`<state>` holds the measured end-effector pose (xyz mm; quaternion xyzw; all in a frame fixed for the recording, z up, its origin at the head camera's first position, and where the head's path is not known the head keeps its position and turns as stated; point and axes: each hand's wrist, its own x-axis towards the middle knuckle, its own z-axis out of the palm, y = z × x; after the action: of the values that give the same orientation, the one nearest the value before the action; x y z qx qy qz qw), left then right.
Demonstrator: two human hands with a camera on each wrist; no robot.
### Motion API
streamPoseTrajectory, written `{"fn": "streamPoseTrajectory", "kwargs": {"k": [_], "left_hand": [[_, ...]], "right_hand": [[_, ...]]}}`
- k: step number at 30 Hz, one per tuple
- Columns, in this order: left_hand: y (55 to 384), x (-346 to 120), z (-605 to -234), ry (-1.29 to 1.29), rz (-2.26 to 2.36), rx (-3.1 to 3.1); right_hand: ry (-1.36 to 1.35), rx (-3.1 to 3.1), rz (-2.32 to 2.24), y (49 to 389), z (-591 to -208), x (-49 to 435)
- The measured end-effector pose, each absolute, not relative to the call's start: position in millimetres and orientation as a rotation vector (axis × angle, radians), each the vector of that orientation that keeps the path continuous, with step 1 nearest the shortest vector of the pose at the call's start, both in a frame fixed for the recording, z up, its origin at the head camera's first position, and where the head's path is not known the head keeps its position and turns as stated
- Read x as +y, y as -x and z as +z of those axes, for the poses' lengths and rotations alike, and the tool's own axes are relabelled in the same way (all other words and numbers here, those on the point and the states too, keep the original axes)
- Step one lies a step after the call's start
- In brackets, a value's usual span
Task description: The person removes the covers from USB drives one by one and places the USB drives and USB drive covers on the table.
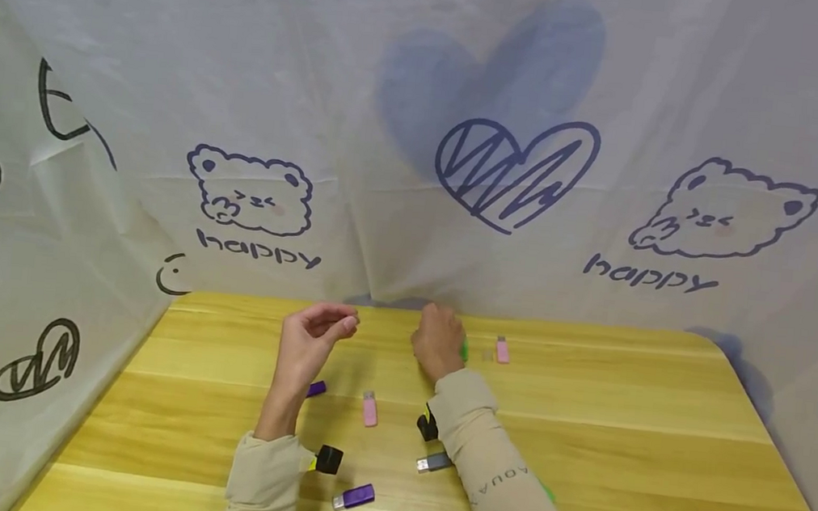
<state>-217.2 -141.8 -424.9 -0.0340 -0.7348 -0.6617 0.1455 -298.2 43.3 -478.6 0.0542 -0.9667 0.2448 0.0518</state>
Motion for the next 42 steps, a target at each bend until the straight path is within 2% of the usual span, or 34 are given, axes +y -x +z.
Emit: {"fn": "streamPoseTrajectory", "kwargs": {"k": [7,17,25,35,42], "left_hand": [[220,-139,-436,0.112,-1.824,-2.231],[229,-140,-449,0.210,-1.704,-2.475],[234,-131,-459,0.236,-1.776,-2.626],[279,-109,-471,0.392,-1.382,-2.913],[298,-102,-472,0.466,-1.173,-2.987]], "right_hand": [[-0.159,-2.829,0.990,277,-458,68],[-0.183,-2.750,1.281,209,-405,125],[-0.132,-2.755,1.439,164,-391,163],[-0.041,-2.697,1.539,150,-390,204],[0.036,-2.685,1.531,149,-390,225]]}}
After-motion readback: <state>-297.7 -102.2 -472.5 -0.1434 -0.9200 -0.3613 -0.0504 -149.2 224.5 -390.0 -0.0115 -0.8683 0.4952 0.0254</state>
